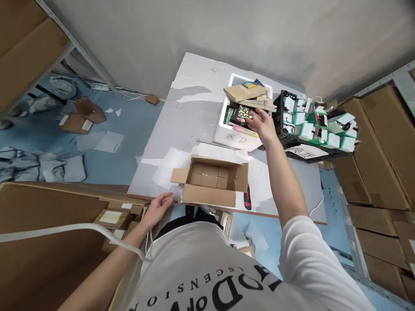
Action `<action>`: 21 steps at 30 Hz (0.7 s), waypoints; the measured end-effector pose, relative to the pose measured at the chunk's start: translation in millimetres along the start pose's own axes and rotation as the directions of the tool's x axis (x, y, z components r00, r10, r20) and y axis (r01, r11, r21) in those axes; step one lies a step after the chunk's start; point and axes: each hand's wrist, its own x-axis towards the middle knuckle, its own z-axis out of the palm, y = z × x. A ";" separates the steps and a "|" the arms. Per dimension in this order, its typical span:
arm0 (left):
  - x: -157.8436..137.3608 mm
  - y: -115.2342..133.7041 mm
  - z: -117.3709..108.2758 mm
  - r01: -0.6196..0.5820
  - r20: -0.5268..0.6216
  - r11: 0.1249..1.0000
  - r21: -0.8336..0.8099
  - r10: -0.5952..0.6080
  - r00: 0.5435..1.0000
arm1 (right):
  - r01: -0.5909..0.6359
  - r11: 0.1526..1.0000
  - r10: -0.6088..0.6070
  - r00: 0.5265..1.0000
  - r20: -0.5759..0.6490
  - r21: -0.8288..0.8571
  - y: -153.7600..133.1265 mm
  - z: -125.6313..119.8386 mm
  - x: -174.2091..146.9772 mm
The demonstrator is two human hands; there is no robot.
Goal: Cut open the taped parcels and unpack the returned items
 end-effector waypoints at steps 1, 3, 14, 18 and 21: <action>7.6 -8.3 -2.1 0.001 0.018 0.999 0.042 -0.002 1.000 | -0.010 1.000 0.009 1.000 -0.003 -0.024 6.4 -11.6 -34.9; 23.0 -22.2 -3.1 -0.020 0.053 0.991 0.133 0.013 0.999 | -0.039 0.996 0.028 0.991 -0.130 -0.081 30.8 -35.0 -111.5; 80.6 -32.2 41.9 -0.393 0.293 0.831 0.394 0.292 0.910 | -0.382 0.901 0.391 0.921 0.002 -0.206 164.4 6.2 -308.8; 75.4 -29.4 44.6 -0.383 0.196 0.863 0.329 0.335 0.922 | -0.297 0.950 0.290 0.953 -0.082 -0.096 149.1 19.7 -299.2; 66.0 -25.4 48.0 -0.387 0.200 0.893 0.229 0.346 0.917 | -0.260 0.965 0.254 0.961 -0.106 -0.046 140.8 10.8 -300.9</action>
